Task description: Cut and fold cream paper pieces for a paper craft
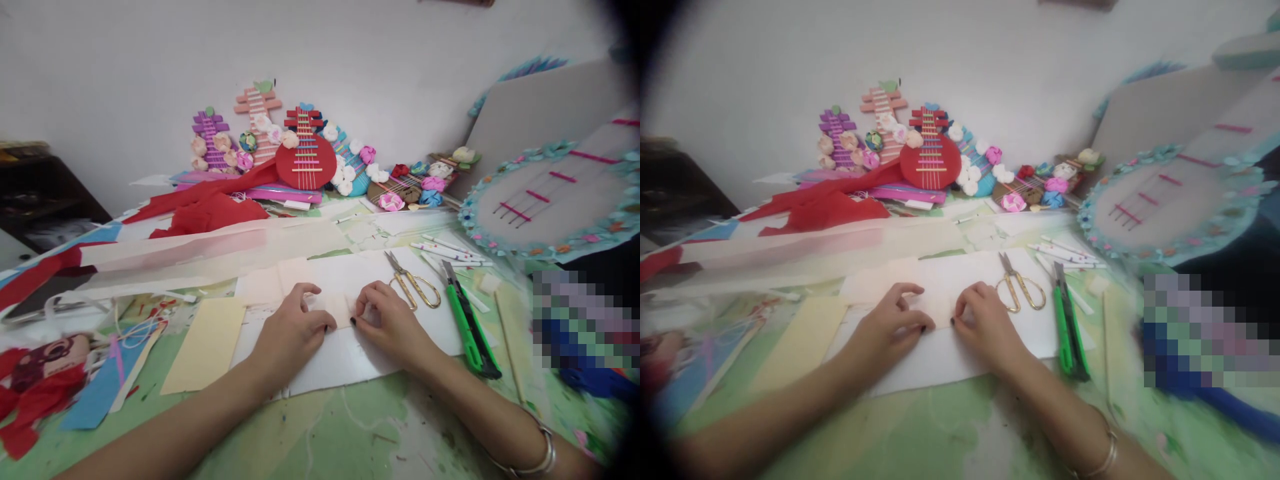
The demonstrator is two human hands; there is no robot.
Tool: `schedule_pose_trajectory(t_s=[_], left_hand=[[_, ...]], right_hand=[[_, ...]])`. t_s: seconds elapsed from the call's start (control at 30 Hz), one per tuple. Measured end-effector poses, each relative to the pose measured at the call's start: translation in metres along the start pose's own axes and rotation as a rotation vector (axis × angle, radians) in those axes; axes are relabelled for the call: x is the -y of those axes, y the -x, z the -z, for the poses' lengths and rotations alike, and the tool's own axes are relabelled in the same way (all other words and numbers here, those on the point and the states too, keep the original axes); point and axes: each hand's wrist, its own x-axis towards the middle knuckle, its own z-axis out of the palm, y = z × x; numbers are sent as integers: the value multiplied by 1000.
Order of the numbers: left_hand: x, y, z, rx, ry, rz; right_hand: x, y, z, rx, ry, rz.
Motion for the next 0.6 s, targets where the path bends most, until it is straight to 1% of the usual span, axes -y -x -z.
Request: schedule_pose_trajectory(t_s=[0.07,0.17,0.23,0.3,0.4,0.5,0.6], left_hand=[[2,2,-2,-29,-13,-60],[2,5,-2,-61,-83,-173],[-1,6,0,-51,-163,-264],[-4,8,4,-6,-242,-345],[-7,9,9,93,-330,-423],[-6,9,12,160,-373,-444],[-5,9,13,201,-378,-450]], right_hand=[[0,1,-1,-25,11,78],[-2,2,-4,-37,44,251],[-4,3,-5,-23,64,379],[-6,3,-4,1,82,465],[-6,4,0,55,119,492],[-3,5,7,124,196,485],[3,8,14,205,331,506]])
